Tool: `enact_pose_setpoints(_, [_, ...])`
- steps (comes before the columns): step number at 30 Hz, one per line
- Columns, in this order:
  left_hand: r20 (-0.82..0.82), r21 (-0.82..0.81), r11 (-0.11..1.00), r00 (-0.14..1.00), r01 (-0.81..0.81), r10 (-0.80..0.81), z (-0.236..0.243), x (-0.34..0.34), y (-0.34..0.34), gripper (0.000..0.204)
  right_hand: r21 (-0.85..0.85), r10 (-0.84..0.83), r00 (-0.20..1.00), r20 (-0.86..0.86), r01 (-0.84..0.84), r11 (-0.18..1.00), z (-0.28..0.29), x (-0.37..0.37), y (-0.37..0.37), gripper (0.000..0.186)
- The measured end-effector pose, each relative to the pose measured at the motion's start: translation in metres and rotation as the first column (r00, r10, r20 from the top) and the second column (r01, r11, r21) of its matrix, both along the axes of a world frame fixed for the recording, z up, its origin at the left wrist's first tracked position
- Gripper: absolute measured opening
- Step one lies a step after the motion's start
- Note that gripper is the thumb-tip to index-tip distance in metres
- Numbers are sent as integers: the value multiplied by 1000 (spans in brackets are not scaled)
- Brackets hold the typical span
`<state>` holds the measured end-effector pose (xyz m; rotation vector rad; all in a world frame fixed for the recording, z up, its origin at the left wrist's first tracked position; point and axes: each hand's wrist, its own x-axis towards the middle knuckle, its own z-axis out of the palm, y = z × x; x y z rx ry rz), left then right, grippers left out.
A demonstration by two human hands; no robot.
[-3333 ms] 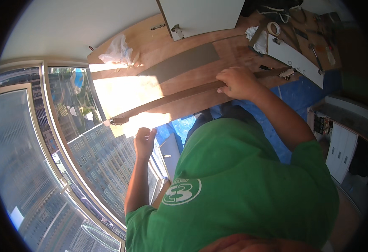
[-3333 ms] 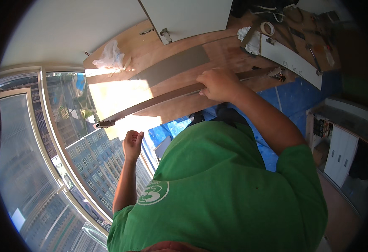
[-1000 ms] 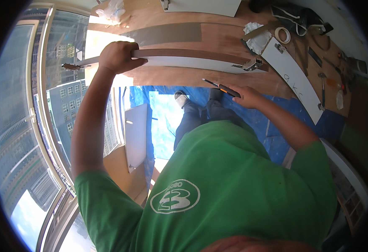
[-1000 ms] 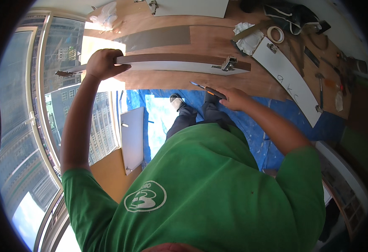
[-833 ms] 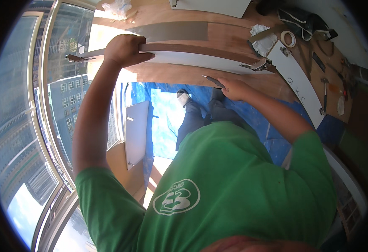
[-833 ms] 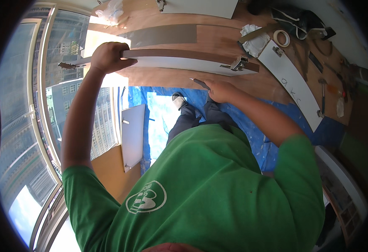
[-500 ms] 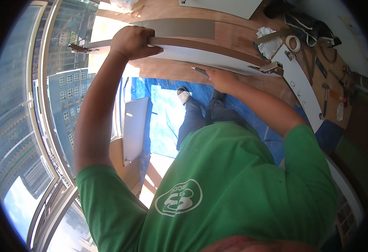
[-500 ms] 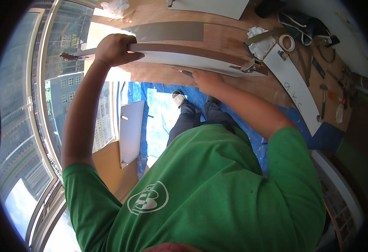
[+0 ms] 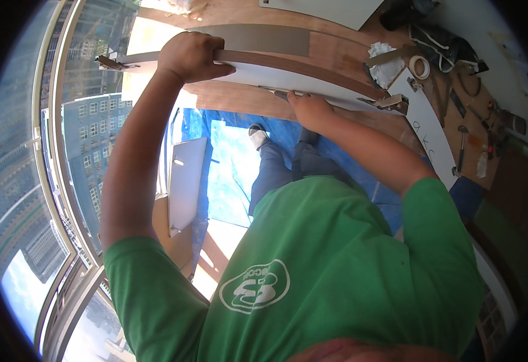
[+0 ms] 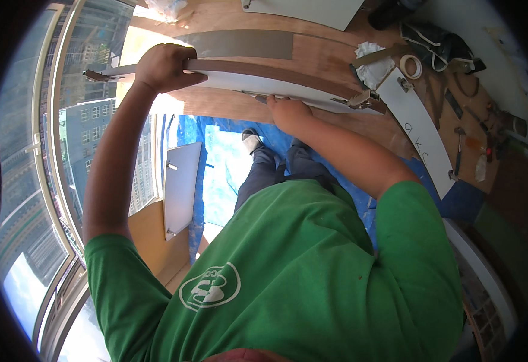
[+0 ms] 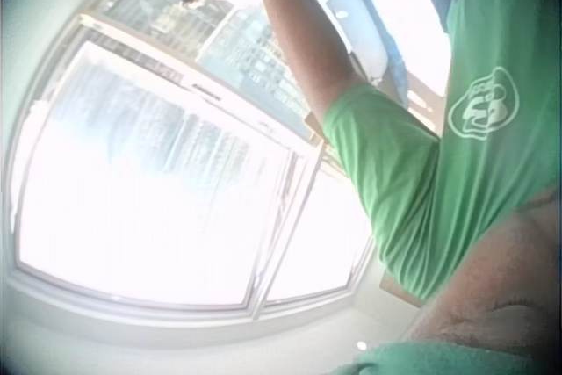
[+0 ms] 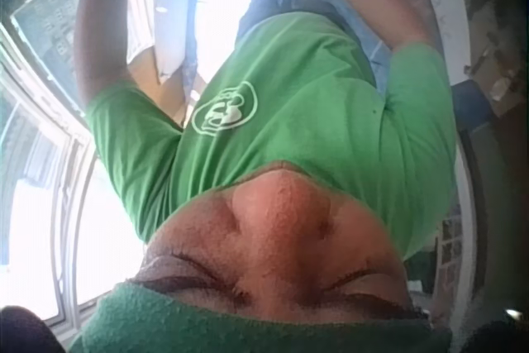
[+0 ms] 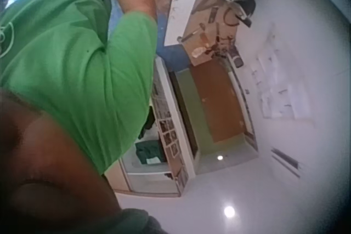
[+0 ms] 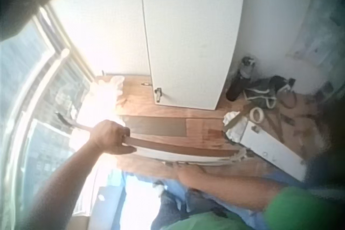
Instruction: The person aligns and fits white cabinet doors onto a wooden cabinet frame, then uses a utility knife to trim the edge of a wooden panel. The person handles the doors and panel repeatedly to check fit and alignment.
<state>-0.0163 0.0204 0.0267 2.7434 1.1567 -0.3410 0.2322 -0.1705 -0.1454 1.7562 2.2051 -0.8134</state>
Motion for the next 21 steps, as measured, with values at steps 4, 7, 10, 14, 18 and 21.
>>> enact_pose_setpoints(4, [53,13,1000,999,3,-4,-3,-3,-2,40,-29,42,998,49,-41,999,3,17,-7,47])
enact_pose_setpoints(7, [55,7,1000,998,-8,8,-2,-2,-4,39,-34,24,998,62,-22,999,5,33,-22,48])
enact_pose_setpoints(10, [0,-14,1000,1000,-17,17,1,-1,-4,41,5,29,994,101,-29,1000,7,54,-36,47])
enact_pose_setpoints(14, [-5,-17,1000,1000,-21,21,3,2,-3,42,-42,58,986,155,-53,998,16,91,-56,46])
enact_pose_setpoints(18, [-8,-20,1000,1000,-19,18,3,1,-3,42,-146,-20,987,161,44,988,30,123,-73,54])
enact_pose_setpoints(21, [4,-17,1000,1000,-11,11,3,1,-4,41,-221,-70,983,172,108,969,40,147,-83,43])
